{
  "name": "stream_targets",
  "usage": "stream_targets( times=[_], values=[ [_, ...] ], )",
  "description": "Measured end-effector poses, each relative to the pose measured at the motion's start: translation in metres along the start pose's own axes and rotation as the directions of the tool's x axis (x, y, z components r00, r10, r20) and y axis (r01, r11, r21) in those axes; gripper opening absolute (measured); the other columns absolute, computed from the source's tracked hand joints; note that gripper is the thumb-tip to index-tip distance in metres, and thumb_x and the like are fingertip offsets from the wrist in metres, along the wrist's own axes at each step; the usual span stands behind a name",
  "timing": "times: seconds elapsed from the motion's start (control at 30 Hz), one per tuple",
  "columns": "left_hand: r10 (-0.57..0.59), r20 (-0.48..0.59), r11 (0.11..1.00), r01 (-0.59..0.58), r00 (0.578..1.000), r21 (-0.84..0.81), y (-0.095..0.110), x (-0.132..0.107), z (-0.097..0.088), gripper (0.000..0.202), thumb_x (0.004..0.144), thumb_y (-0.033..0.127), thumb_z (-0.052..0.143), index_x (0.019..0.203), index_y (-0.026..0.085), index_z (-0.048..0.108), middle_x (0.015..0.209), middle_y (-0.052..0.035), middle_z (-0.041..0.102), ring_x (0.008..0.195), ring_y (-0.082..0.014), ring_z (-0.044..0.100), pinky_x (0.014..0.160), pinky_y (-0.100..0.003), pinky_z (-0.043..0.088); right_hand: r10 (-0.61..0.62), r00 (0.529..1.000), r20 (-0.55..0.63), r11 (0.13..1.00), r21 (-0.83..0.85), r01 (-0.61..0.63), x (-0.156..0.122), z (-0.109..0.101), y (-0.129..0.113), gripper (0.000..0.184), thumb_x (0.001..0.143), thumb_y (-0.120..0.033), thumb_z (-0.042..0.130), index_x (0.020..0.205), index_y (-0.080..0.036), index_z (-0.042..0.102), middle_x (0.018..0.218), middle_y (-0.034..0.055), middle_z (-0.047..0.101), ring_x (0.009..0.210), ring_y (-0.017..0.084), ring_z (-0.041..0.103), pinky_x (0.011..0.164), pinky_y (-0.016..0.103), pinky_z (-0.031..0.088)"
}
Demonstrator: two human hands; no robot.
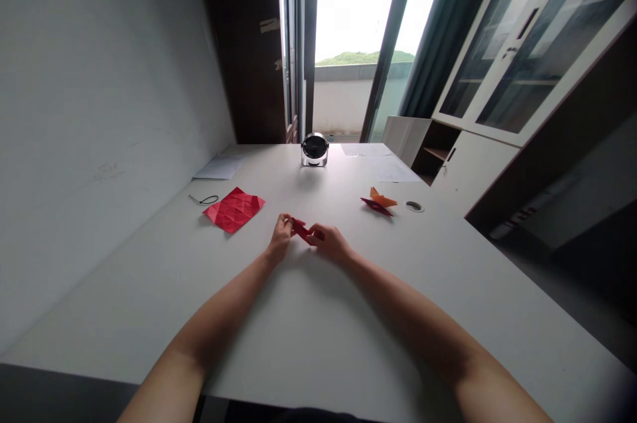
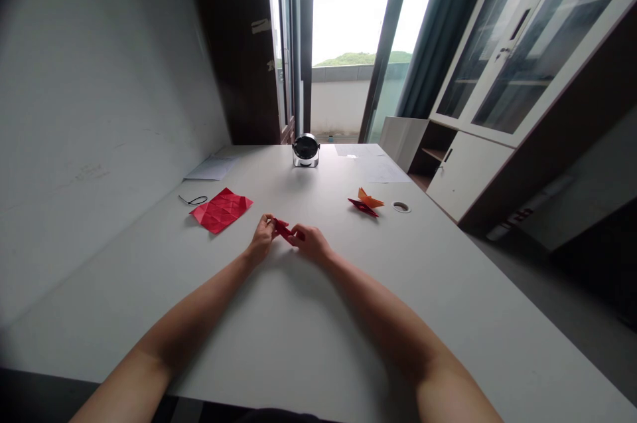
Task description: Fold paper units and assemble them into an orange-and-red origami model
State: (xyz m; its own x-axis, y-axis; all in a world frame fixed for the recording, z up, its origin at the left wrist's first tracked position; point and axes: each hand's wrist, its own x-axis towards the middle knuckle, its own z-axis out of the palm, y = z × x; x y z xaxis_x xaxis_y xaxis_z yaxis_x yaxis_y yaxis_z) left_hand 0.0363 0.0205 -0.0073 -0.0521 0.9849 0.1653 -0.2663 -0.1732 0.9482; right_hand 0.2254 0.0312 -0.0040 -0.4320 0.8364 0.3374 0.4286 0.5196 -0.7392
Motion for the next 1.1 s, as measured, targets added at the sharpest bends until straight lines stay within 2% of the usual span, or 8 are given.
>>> stream_targets(
  times=[0.23, 0.4, 0.57, 0.7, 0.77, 0.9, 1.1],
  values=[
    [0.007, 0.021, 1.0, -0.007, 1.0, 0.027, 0.0, 0.001, 0.0, 0.021, 0.092, 0.04, 0.057, 0.096, 0.023, 0.045, 0.088, 0.0002, 0.057, 0.079, -0.0122, 0.059, 0.086, -0.033, 0.054, 0.019, 0.999, -0.041, 0.999, -0.047, -0.021, 0.0, -0.003, -0.005, 0.017, 0.085, -0.038, 0.063, 0.084, -0.022, 0.067, 0.058, -0.0042, 0.058, 0.052, 0.011, 0.045, 0.052, 0.023, 0.032],
    [-0.021, 0.073, 0.998, 0.025, 0.997, -0.065, 0.002, -0.001, 0.004, 0.021, 0.09, 0.038, 0.061, 0.093, 0.022, 0.047, 0.087, 0.0005, 0.055, 0.079, -0.0118, 0.058, 0.087, -0.032, 0.053, 0.038, 0.994, -0.098, 0.993, -0.106, -0.048, 0.0, -0.002, -0.006, 0.025, 0.084, -0.047, 0.064, 0.084, -0.022, 0.064, 0.057, -0.0048, 0.055, 0.053, 0.011, 0.042, 0.052, 0.022, 0.03],
    [-0.032, 0.108, 0.991, 0.046, 0.994, -0.126, 0.0, -0.002, 0.004, 0.026, 0.087, 0.041, 0.065, 0.094, 0.022, 0.049, 0.089, -0.0003, 0.057, 0.083, -0.0134, 0.059, 0.086, -0.032, 0.051, 0.019, 0.999, -0.039, 0.994, -0.108, -0.023, 0.0, -0.003, -0.004, 0.031, 0.09, -0.048, 0.056, 0.081, -0.019, 0.066, 0.06, -0.0031, 0.057, 0.055, 0.011, 0.043, 0.054, 0.023, 0.029],
    [-0.03, 0.07, 0.999, 0.029, 0.997, 0.015, -0.002, -0.001, 0.002, 0.026, 0.087, 0.042, 0.065, 0.097, 0.02, 0.054, 0.092, -0.0015, 0.06, 0.084, -0.0144, 0.06, 0.078, -0.027, 0.049, -0.008, 0.999, -0.047, 0.996, -0.089, 0.004, 0.001, -0.006, -0.005, 0.033, 0.093, -0.045, 0.052, 0.078, -0.018, 0.065, 0.062, -0.0021, 0.058, 0.056, 0.011, 0.043, 0.056, 0.023, 0.03],
    [0.005, 0.088, 0.993, -0.015, 0.996, 0.117, -0.002, -0.001, 0.001, 0.026, 0.087, 0.041, 0.065, 0.097, 0.019, 0.057, 0.09, -0.0023, 0.062, 0.083, -0.0148, 0.06, 0.075, -0.026, 0.047, -0.01, 0.998, -0.058, 0.997, -0.079, 0.005, 0.001, -0.007, -0.004, 0.033, 0.094, -0.043, 0.05, 0.077, -0.019, 0.064, 0.063, -0.0021, 0.058, 0.056, 0.011, 0.043, 0.057, 0.024, 0.03],
    [0.069, 0.129, 0.955, -0.103, 0.989, 0.279, -0.002, -0.001, -0.002, 0.026, 0.085, 0.041, 0.067, 0.085, 0.016, 0.063, 0.075, -0.0004, 0.062, 0.072, -0.0137, 0.055, 0.071, -0.025, 0.044, -0.014, 0.998, -0.067, 0.997, -0.079, 0.009, 0.002, -0.006, -0.003, 0.032, 0.095, -0.042, 0.047, 0.08, -0.019, 0.064, 0.064, -0.0022, 0.058, 0.056, 0.011, 0.043, 0.058, 0.024, 0.03],
    [0.077, 0.169, 0.891, -0.144, 0.983, 0.431, -0.001, 0.0, -0.007, 0.028, 0.084, 0.043, 0.068, 0.088, 0.015, 0.071, 0.081, -0.0039, 0.07, 0.075, -0.0169, 0.061, 0.071, -0.026, 0.045, -0.006, 0.997, -0.074, 0.998, -0.064, 0.001, 0.002, -0.005, -0.002, 0.031, 0.095, -0.042, 0.047, 0.083, -0.019, 0.065, 0.064, -0.0027, 0.058, 0.057, 0.011, 0.044, 0.058, 0.024, 0.031]
  ],
)
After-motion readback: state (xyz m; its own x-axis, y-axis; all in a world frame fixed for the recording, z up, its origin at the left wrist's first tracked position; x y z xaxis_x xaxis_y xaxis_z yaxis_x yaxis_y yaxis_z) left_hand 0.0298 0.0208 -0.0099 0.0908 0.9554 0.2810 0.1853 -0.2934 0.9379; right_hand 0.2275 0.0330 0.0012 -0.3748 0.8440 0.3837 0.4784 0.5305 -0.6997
